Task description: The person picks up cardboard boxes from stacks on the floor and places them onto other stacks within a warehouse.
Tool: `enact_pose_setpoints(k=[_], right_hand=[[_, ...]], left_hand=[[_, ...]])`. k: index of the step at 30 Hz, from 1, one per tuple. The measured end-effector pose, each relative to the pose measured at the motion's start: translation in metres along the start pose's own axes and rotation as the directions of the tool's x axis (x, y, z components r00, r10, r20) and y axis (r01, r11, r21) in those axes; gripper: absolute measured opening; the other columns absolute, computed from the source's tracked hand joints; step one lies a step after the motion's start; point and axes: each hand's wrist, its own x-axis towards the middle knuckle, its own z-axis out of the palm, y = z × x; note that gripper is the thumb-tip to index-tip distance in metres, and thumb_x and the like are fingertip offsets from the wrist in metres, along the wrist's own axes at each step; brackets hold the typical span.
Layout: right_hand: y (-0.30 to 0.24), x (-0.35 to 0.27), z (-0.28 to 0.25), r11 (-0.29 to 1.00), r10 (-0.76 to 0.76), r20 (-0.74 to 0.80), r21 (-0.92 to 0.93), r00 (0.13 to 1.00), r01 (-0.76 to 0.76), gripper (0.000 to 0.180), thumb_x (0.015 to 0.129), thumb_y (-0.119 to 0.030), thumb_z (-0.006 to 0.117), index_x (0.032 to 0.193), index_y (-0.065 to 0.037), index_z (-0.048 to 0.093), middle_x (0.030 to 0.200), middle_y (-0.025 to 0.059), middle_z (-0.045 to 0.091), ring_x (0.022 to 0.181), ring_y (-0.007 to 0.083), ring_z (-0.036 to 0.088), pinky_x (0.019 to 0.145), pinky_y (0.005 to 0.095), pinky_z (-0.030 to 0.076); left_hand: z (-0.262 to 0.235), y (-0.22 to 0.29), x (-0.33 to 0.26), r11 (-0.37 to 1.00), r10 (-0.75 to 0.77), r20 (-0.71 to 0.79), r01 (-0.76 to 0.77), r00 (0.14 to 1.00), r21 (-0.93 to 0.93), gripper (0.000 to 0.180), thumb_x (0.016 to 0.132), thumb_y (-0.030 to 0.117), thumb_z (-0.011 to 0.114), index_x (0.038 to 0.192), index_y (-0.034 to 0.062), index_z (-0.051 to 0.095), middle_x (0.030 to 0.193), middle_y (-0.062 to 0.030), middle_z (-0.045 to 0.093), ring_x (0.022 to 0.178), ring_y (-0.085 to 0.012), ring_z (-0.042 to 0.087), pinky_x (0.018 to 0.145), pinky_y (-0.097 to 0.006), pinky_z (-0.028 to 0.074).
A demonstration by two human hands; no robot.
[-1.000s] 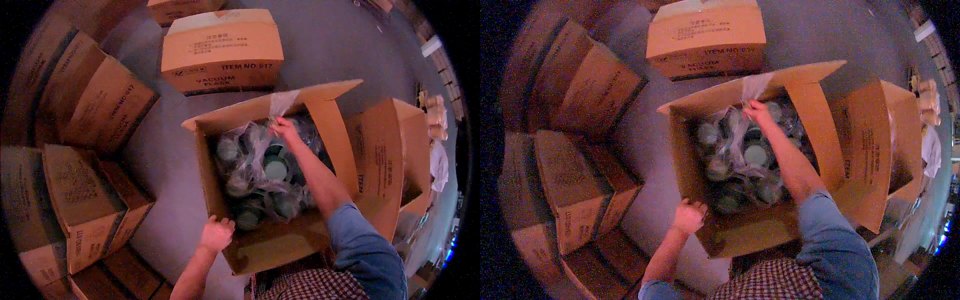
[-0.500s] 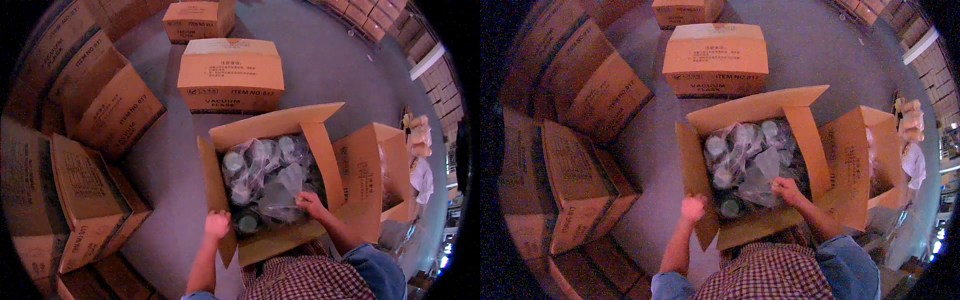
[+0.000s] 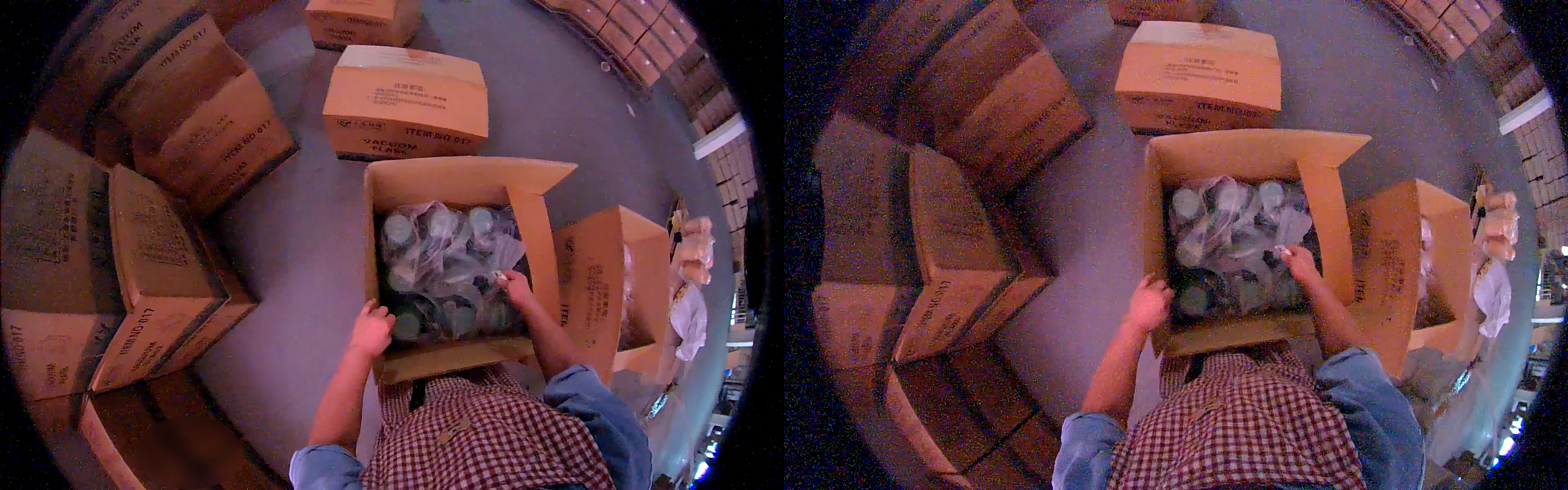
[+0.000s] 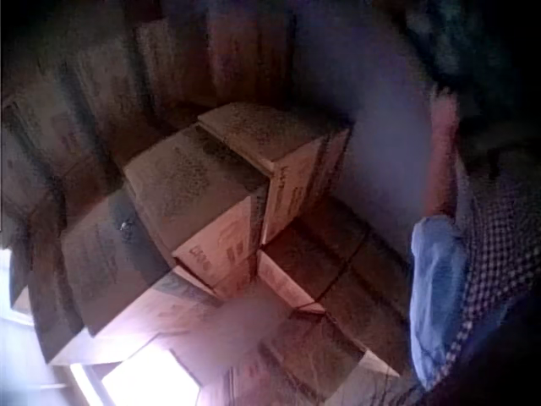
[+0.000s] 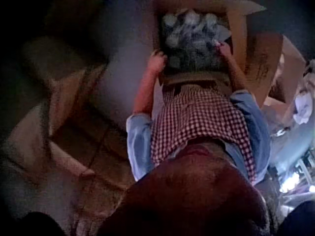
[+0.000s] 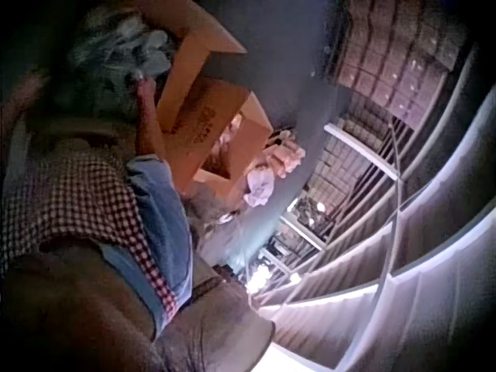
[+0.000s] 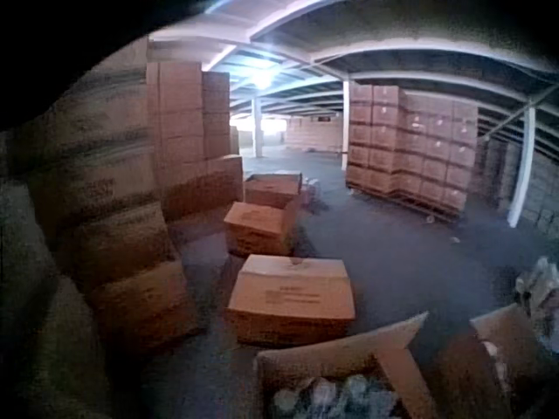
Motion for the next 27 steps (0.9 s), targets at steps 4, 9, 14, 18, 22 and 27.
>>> enact_pose_setpoints(k=[4, 9, 14, 18, 22, 27], right_hand=[[-0.011, -0.028, -0.030, 0.985, -0.036, -0.025, 0.170, 0.999, 0.040, 0.014, 0.074, -0.017, 0.057, 0.080, -0.004, 0.058, 0.059, -0.0020, 0.046, 0.051, 0.0082, 0.041, 0.046, 0.0225, 0.032], [-0.037, -0.048, -0.042, 0.921, 0.042, -0.044, 0.388, 0.998, -0.022, 0.014, 0.076, -0.015, 0.057, 0.084, -0.004, 0.058, 0.066, -0.0016, 0.051, 0.051, 0.0083, 0.042, 0.045, 0.0219, 0.032], [-0.070, -0.049, -0.024, 0.935, -0.111, -0.003, 0.338, 0.994, 0.105, 0.017, 0.076, -0.018, 0.057, 0.084, -0.003, 0.057, 0.074, 0.0012, 0.056, 0.067, 0.0103, 0.051, 0.059, 0.0225, 0.040], [-0.045, -0.018, -0.012, 0.923, -0.377, 0.303, 0.203, 0.875, 0.327, 0.014, 0.077, -0.019, 0.056, 0.075, -0.008, 0.048, 0.076, 0.0066, 0.058, 0.060, 0.0108, 0.051, 0.053, 0.0254, 0.042], [-0.035, -0.003, 0.025, 0.878, -0.334, 0.460, 0.469, 0.823, 0.094, 0.013, 0.077, -0.015, 0.054, 0.076, -0.006, 0.045, 0.073, 0.0081, 0.056, 0.051, 0.0162, 0.052, 0.039, 0.0276, 0.041], [-0.124, 0.006, 0.083, 0.975, -0.195, 0.742, 0.217, 0.642, 0.045, 0.013, 0.079, -0.013, 0.050, 0.085, -0.007, 0.041, 0.078, 0.0104, 0.057, 0.047, 0.0241, 0.055, 0.034, 0.0330, 0.044]], left_hand=[[-0.001, 0.009, 0.005, 0.993, -0.086, 0.121, 0.075, 0.989, 0.096, 0.012, 0.063, 0.008, 0.054, 0.074, 0.0085, 0.058, 0.076, -0.0061, 0.052, 0.086, -0.0224, 0.051, 0.099, -0.039, 0.022], [0.006, -0.016, 0.001, 0.980, -0.148, -0.162, 0.167, 0.976, 0.111, 0.016, 0.068, 0.011, 0.052, 0.082, 0.0087, 0.059, 0.086, -0.0068, 0.055, 0.090, -0.0218, 0.051, 0.099, -0.045, 0.019], [-0.008, -0.016, 0.007, 0.862, -0.494, -0.160, 0.506, 0.855, 0.041, 0.017, 0.071, 0.011, 0.046, 0.083, 0.0075, 0.058, 0.087, -0.0097, 0.056, 0.081, -0.0229, 0.055, 0.084, -0.043, 0.032], [0.011, -0.009, 0.008, 0.877, -0.474, -0.204, 0.479, 0.856, -0.029, 0.015, 0.069, 0.011, 0.049, 0.079, 0.0069, 0.060, 0.084, -0.0117, 0.054, 0.086, -0.0276, 0.053, 0.078, -0.046, 0.039], [0.022, 0.029, -0.045, 0.776, -0.617, -0.303, 0.494, 0.727, -0.393, 0.029, 0.077, 0.020, 0.047, 0.103, 0.0069, 0.049, 0.103, -0.0133, 0.050, 0.097, -0.0299, 0.049, 0.082, -0.040, 0.041], [0.024, 0.079, -0.197, 0.199, -0.958, 0.069, 0.819, 0.278, -0.538, 0.038, 0.071, 0.013, 0.048, 0.108, 0.0116, 0.050, 0.109, -0.0098, 0.050, 0.101, -0.0264, 0.048, 0.082, -0.036, 0.041]])
